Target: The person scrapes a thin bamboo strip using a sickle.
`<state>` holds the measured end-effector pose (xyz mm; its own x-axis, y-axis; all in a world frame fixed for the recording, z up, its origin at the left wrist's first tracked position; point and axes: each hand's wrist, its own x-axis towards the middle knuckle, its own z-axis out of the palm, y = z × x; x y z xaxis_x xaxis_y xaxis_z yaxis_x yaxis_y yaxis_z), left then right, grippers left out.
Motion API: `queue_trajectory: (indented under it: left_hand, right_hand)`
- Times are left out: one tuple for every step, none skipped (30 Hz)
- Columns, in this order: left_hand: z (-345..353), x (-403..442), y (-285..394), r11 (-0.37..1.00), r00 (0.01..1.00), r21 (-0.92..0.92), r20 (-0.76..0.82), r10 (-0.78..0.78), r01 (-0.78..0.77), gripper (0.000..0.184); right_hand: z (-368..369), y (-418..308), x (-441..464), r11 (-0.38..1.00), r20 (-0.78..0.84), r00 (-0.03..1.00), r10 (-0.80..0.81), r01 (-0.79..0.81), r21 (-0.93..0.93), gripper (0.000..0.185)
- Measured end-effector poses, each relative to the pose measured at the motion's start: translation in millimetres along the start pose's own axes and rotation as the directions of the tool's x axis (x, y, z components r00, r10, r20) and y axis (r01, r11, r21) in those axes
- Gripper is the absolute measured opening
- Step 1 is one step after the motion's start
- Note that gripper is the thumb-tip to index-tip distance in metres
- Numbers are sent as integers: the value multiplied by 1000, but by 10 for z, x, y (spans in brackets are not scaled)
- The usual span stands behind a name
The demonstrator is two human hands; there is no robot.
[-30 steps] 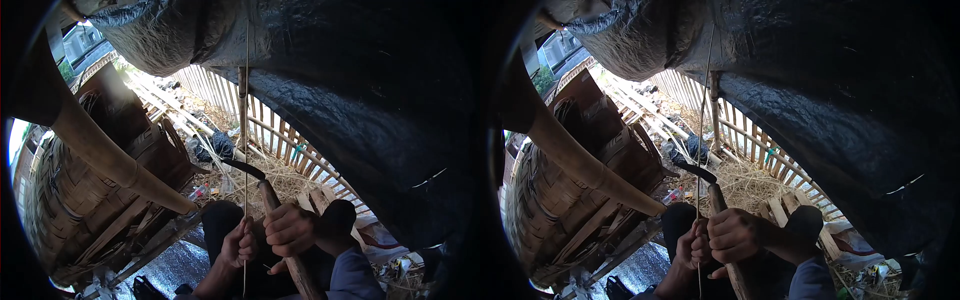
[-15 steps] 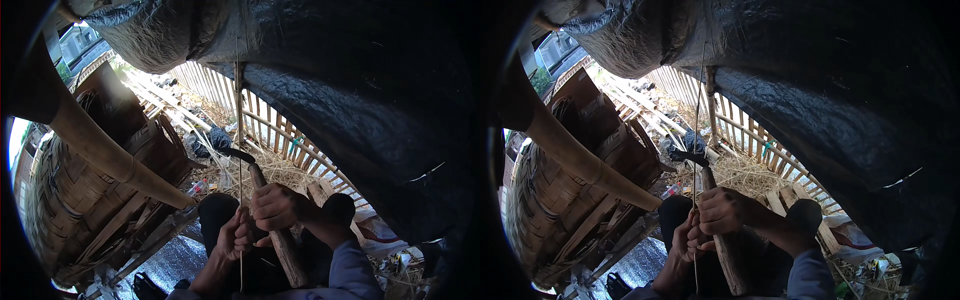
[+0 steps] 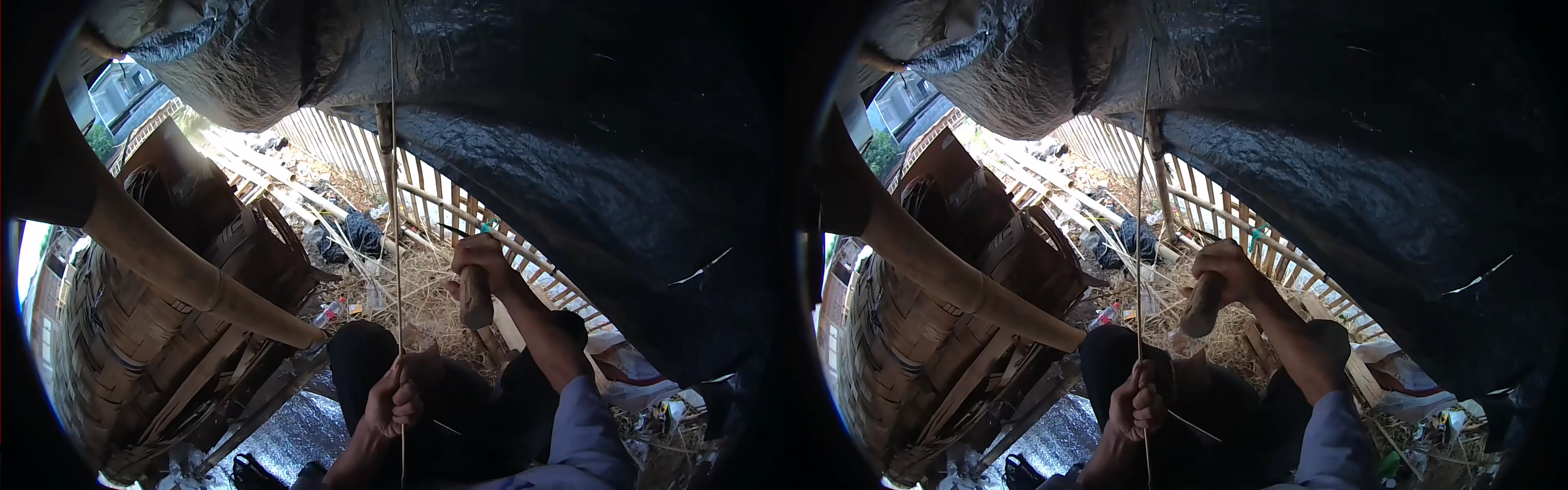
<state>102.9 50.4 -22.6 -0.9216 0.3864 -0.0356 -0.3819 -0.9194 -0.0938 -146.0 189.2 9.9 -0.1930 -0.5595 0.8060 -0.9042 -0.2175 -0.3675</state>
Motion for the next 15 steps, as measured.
queue_trajectory:
  left_hand:
    - [28,45,75,1000,997,0,78,14,-14,18]
    - [27,32,83,999,988,-27,148,39,-36,17]
    - [63,67,108,998,993,3,97,59,-60,17]
    - [139,84,150,993,996,73,16,91,-92,17]
    - [167,95,219,991,995,96,37,88,-92,15]
    - [190,85,279,988,995,125,47,84,-89,14]
    - [214,88,324,976,992,182,48,115,-122,15]
    - [282,81,377,974,993,191,40,114,-120,15]
    - [381,70,436,926,977,347,-89,193,-151,16]
    - [464,44,500,854,936,495,-201,288,-157,17]
    - [521,47,593,814,950,557,-131,282,-165,18]
    - [621,75,666,814,932,553,-167,320,-180,19]
    - [675,109,789,792,932,579,-142,335,-196,20]
    - [730,153,899,770,927,601,-122,356,-216,20]
    - [810,240,984,733,901,643,-153,407,-222,21]
  right_hand:
    - [-49,-46,19,995,-46,995,-87,89,52,22]
    - [-71,-121,2,995,-85,993,-87,91,38,21]
    - [-66,-202,-5,990,-137,990,-25,44,136,20]
    - [-80,-243,-2,975,-183,983,30,11,222,19]
    - [-33,-240,-99,940,-216,963,160,-82,330,18]
    - [-26,-251,-136,942,-221,962,162,-83,325,18]
    - [-5,-264,-176,926,-256,929,268,-176,333,18]
    - [21,-270,-212,900,-287,884,368,-262,348,18]
    - [24,-257,-269,868,-254,864,435,-327,373,17]
    - [78,-280,-277,868,-256,865,432,-321,380,17]
    - [82,-300,-273,856,-253,844,472,-370,361,18]
    - [45,-295,-257,844,-255,821,511,-422,333,18]
    - [75,-292,-259,776,-241,765,598,-477,413,19]
    - [100,-303,-244,663,-179,709,682,-496,561,19]
    - [74,-319,-200,673,-155,709,688,-544,501,18]
